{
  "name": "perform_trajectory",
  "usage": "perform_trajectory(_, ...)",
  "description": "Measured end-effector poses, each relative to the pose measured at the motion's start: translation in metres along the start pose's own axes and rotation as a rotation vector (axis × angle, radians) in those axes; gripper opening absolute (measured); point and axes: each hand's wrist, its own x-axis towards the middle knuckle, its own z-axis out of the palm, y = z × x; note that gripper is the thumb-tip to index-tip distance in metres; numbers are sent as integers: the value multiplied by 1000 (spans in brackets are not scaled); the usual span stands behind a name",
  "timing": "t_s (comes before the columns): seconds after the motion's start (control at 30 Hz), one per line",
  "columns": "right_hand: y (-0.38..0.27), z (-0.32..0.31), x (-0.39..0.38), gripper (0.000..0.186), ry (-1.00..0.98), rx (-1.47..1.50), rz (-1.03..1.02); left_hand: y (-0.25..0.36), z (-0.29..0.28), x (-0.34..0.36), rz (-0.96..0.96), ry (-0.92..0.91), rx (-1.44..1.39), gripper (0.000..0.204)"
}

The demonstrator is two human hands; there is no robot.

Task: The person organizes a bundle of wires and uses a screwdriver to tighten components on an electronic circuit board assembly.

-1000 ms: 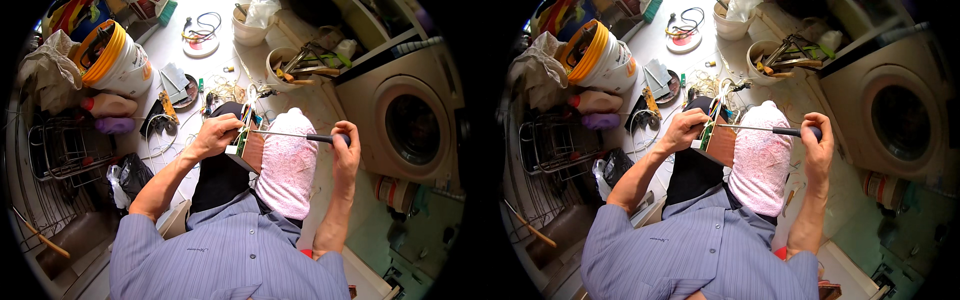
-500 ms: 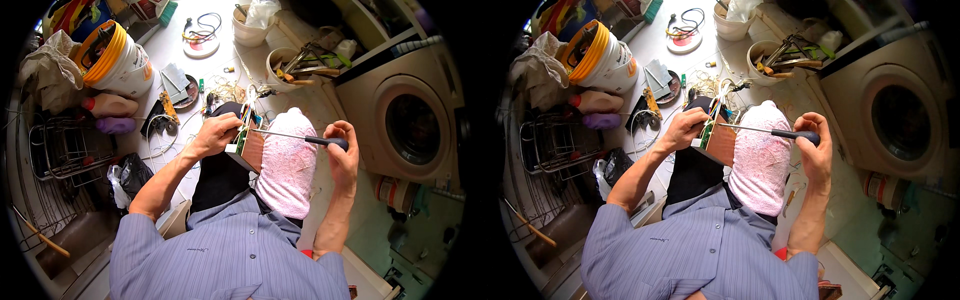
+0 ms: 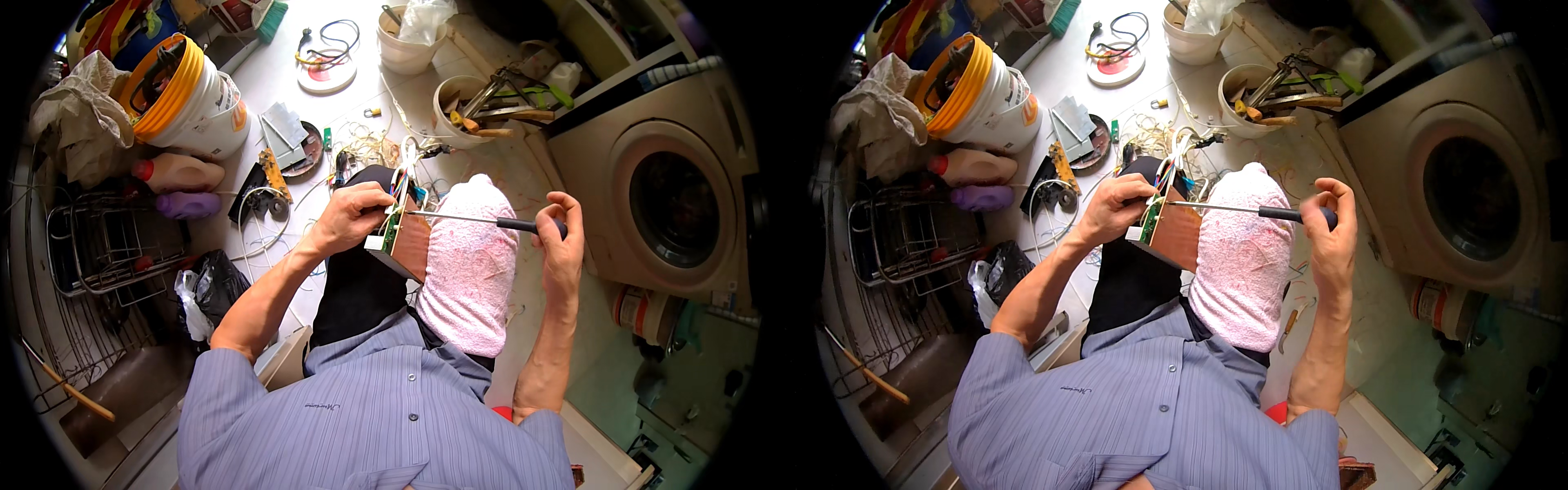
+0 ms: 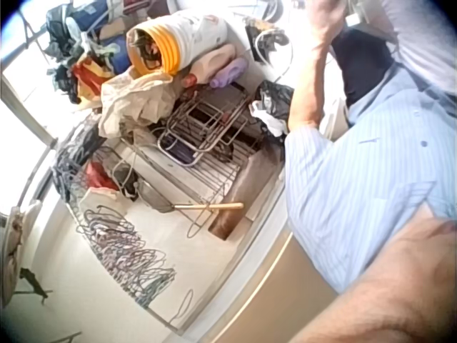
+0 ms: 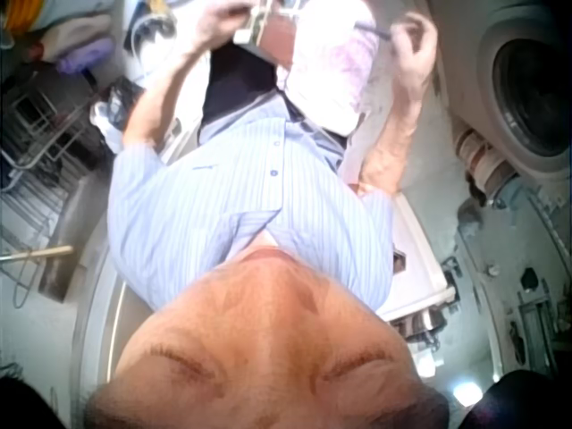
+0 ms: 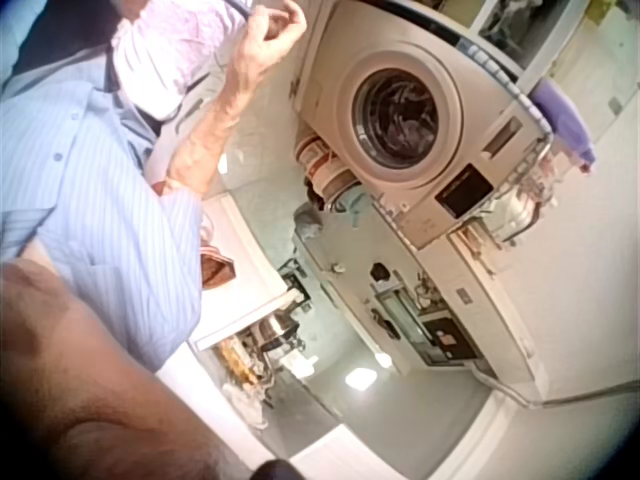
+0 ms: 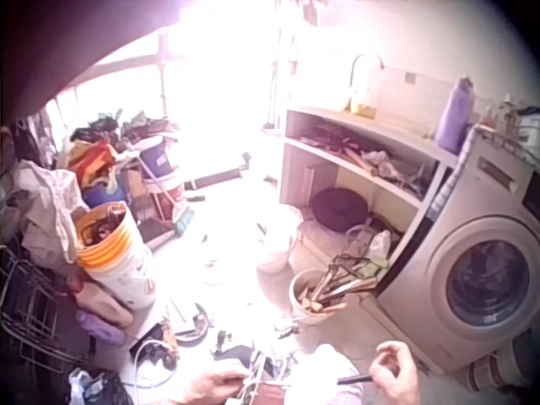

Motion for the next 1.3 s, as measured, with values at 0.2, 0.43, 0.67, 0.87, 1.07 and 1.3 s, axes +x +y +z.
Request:
perform_trajectory(0.2, -3, -4, 1, 40, -85, -20, -7, 6, 1, 1, -74, 8, -53, 24)
perform_trajectory(0.43, 6, -13, 1, 37, -46, -16, 56, 2, 0, 2, -9, 12, 16, 23)
perform_trajectory(0.67, 7, -14, 1, 31, -48, -36, 140, 8, 2, 0, -139, 7, -83, 25)
perform_trajectory(0.87, -12, 12, -6, 33, 1, 190, -14, 3, 0, 0, -27, -13, 23, 26)
perform_trajectory(1.07, -7, -15, 4, 28, -101, -86, 215, 4, -2, 2, -164, -50, -53, 21)
perform_trajectory(1.3, -23, 2, -4, 36, -90, 71, 40, 17, -3, 3, -196, -49, -112, 22)
